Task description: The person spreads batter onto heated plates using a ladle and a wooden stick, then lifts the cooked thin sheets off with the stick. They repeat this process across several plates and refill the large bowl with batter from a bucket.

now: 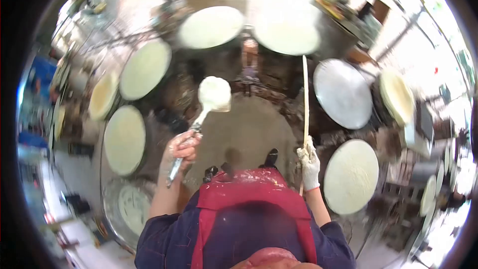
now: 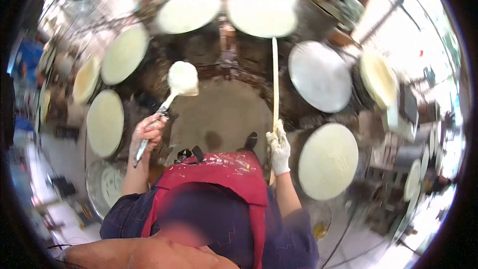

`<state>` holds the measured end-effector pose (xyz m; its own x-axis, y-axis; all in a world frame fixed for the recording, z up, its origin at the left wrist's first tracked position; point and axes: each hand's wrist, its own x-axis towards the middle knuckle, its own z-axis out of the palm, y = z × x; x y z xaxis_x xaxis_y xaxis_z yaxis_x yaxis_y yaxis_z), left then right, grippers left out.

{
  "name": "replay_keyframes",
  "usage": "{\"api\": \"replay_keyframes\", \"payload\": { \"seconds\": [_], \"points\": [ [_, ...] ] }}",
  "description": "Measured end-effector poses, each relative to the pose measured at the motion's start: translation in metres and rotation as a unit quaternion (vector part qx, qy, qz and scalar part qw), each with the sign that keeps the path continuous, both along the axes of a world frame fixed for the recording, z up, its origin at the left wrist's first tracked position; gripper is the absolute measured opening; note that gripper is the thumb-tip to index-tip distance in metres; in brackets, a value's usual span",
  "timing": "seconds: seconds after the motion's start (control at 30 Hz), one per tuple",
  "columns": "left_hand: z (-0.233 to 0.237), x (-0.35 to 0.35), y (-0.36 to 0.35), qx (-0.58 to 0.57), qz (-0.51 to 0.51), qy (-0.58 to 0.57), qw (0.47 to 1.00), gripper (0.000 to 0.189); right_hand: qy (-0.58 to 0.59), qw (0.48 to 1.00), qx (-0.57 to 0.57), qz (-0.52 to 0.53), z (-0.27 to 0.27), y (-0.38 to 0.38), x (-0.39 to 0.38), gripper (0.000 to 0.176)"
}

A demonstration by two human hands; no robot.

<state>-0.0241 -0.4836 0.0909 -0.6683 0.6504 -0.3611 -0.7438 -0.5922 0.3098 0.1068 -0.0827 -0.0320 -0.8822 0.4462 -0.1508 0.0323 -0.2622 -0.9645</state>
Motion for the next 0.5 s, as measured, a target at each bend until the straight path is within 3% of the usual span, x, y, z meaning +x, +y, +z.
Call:
{"api": "replay_keyframes", "payload": {
  "seconds": [0.07,0.17,0.23,0.33,0.47,0.5],
  "points": [
    [0.002,-0.035,0.107,0.075,-0.105,0.006,0.992,0.030,-0.008,0.995,0.014,-0.103,-0.013,0.063,0.022,0.054],
    [0.002,-0.090,0.246,0.076,-0.245,0.040,0.966,0.031,-0.075,0.972,-0.100,-0.201,-0.015,0.129,0.064,0.054],
    [0.007,-0.121,0.342,0.027,-0.339,0.094,0.936,0.032,-0.100,0.955,-0.077,-0.267,-0.024,0.165,0.075,0.053],
    [0.000,-0.149,0.471,-0.114,-0.384,0.266,0.877,0.035,-0.108,0.940,-0.028,-0.321,-0.037,0.206,0.054,0.054],
    [-0.057,-0.150,0.594,-0.146,-0.407,0.257,0.864,0.031,-0.061,0.895,0.187,-0.401,-0.027,0.228,-0.021,0.055],
    [-0.079,-0.147,0.618,-0.148,-0.396,0.265,0.867,0.029,-0.053,0.914,0.086,-0.394,-0.007,0.228,-0.037,0.055]
  ]
}}
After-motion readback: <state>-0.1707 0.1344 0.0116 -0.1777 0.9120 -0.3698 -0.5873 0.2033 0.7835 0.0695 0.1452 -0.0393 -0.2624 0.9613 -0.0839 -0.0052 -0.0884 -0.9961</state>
